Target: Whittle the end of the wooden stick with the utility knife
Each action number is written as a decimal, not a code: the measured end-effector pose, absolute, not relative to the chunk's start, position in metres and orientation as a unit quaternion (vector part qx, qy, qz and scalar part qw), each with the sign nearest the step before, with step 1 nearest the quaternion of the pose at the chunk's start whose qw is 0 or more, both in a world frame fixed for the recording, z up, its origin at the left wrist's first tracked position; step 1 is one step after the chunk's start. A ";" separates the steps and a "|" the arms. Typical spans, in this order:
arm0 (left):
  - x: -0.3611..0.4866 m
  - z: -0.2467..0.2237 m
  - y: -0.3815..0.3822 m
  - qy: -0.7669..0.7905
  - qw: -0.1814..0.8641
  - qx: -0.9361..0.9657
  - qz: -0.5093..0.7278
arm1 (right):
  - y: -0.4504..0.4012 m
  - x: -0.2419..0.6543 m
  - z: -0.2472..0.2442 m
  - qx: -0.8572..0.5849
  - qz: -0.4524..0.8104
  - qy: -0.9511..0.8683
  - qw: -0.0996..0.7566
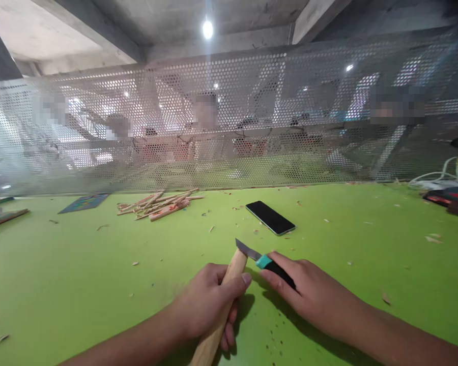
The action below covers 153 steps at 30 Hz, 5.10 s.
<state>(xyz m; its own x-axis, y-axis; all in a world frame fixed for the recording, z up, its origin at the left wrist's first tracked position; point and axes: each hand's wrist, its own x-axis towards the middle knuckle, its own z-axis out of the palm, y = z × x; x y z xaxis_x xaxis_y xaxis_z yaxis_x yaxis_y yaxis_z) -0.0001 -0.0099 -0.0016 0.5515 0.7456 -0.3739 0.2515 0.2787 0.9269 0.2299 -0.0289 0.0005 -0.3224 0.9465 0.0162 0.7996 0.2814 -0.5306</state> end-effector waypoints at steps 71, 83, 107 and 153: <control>-0.014 -0.002 -0.003 0.335 0.765 0.534 0.131 | -0.033 0.229 0.012 -0.536 0.235 -0.791 0.178; -0.014 -0.006 -0.003 0.335 0.759 0.537 0.154 | -0.033 0.232 0.013 -0.528 0.247 -0.797 0.156; -0.013 -0.004 0.000 0.321 0.772 0.512 0.194 | -0.032 0.231 0.007 -0.568 0.248 -0.769 0.153; -0.005 -0.001 -0.008 0.411 0.682 0.580 0.173 | -0.020 0.239 0.000 -0.571 0.206 -0.782 0.139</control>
<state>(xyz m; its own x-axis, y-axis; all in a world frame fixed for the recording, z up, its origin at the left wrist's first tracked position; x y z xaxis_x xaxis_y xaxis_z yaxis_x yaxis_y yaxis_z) -0.0054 -0.0085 -0.0008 0.6021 0.7129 -0.3596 0.2411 0.2671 0.9330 0.2387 -0.0201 -0.0001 -0.3092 0.9508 -0.0173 0.8363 0.2632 -0.4810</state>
